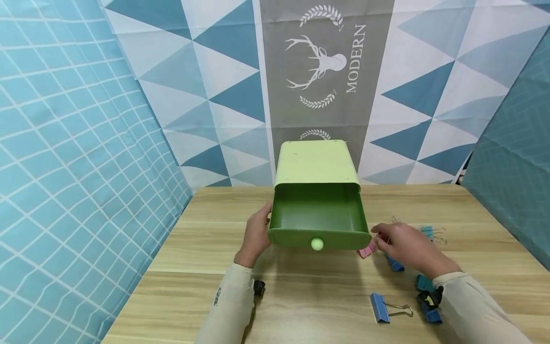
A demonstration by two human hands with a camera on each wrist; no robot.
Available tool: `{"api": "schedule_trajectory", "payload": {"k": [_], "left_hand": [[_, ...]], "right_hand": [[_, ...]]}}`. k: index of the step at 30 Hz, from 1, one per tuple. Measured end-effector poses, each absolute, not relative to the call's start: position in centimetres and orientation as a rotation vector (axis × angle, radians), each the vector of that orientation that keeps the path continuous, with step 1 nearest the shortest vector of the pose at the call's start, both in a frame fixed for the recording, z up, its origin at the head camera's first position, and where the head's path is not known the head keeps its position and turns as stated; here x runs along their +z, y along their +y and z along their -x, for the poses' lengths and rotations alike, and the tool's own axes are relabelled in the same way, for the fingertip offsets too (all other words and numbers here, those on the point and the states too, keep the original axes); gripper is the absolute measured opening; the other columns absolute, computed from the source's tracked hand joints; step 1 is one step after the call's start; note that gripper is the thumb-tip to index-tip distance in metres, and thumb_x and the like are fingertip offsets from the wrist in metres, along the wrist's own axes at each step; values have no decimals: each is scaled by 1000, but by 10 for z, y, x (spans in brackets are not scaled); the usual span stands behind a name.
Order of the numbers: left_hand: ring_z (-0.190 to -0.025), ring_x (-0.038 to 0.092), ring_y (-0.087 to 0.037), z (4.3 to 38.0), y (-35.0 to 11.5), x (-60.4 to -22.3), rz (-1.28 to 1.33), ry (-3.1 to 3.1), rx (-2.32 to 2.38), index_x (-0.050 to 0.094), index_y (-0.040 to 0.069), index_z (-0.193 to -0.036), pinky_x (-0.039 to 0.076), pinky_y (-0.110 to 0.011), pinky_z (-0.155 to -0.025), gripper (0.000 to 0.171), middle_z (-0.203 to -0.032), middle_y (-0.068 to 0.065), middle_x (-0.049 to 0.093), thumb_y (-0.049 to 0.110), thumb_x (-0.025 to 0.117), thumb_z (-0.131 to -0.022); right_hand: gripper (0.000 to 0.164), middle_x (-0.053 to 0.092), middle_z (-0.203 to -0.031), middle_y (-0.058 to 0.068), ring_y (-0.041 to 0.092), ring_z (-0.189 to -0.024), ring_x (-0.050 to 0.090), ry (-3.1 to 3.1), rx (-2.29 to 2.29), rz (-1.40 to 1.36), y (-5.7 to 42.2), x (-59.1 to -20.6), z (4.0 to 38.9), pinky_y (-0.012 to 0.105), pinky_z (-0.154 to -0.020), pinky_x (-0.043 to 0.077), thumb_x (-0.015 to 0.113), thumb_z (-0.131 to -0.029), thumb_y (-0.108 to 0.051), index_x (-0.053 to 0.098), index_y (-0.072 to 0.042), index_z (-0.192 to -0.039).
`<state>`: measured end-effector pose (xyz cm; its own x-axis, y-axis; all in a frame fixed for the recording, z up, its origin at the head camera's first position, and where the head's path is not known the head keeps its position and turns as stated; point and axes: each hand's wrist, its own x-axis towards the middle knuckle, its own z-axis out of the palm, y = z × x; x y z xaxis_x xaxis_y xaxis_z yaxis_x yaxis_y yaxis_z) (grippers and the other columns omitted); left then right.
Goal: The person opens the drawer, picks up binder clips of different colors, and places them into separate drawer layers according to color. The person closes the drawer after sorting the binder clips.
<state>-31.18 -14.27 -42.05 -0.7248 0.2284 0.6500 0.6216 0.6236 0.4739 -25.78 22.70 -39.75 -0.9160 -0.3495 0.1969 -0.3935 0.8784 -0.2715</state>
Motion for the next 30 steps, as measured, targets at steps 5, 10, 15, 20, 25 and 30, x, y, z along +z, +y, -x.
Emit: {"api": "schedule_trajectory", "payload": {"k": [5,10,15,20,25,30], "left_hand": [[-58,40,-9,311,-142,-422,652,-2310,-961,53,33,-124,49,-30,-66,45,-104,8,62,4,53,-89],[-76,54,-8,310,-141,-421,636,-2324,-980,54,33,-122,52,-31,-72,44,-109,9,62,4,55,-88],[-72,52,-8,309,-142,-421,640,-2319,-976,54,33,-123,51,-31,-72,43,-110,9,62,6,55,-89],[-65,46,-9,308,-143,-421,635,-2325,-969,52,34,-124,51,-30,-71,47,-110,9,62,4,54,-88],[-60,45,-8,309,-143,-421,642,-2327,-965,50,35,-128,47,-28,-63,49,-107,8,63,4,53,-89],[-46,31,-9,309,-143,-420,648,-2327,-980,49,34,-131,39,-28,-55,48,-101,9,64,8,51,-91]], "right_hand": [[37,59,-76,-10,3,-61,51,-2962,457,-578,222,-406,258,27,-53,43,60,-89,-26,59,-10,-123],[31,57,-74,-11,3,-58,48,-2971,439,-592,220,-413,261,26,-51,40,60,-90,-30,61,-15,-117],[12,54,-73,-11,4,-60,48,-2939,451,-624,218,-420,264,27,-53,40,63,-88,-30,62,-22,-97],[8,51,-72,-11,6,-62,47,-2888,433,-663,214,-426,267,28,-54,39,65,-86,-28,60,-24,-89],[16,54,-74,-11,6,-64,49,-2856,432,-663,211,-429,269,28,-55,41,66,-86,-28,59,-21,-99],[17,48,-67,-13,6,-58,44,-2873,442,-648,208,-428,272,27,-52,36,65,-86,-33,56,-24,-97]]}}
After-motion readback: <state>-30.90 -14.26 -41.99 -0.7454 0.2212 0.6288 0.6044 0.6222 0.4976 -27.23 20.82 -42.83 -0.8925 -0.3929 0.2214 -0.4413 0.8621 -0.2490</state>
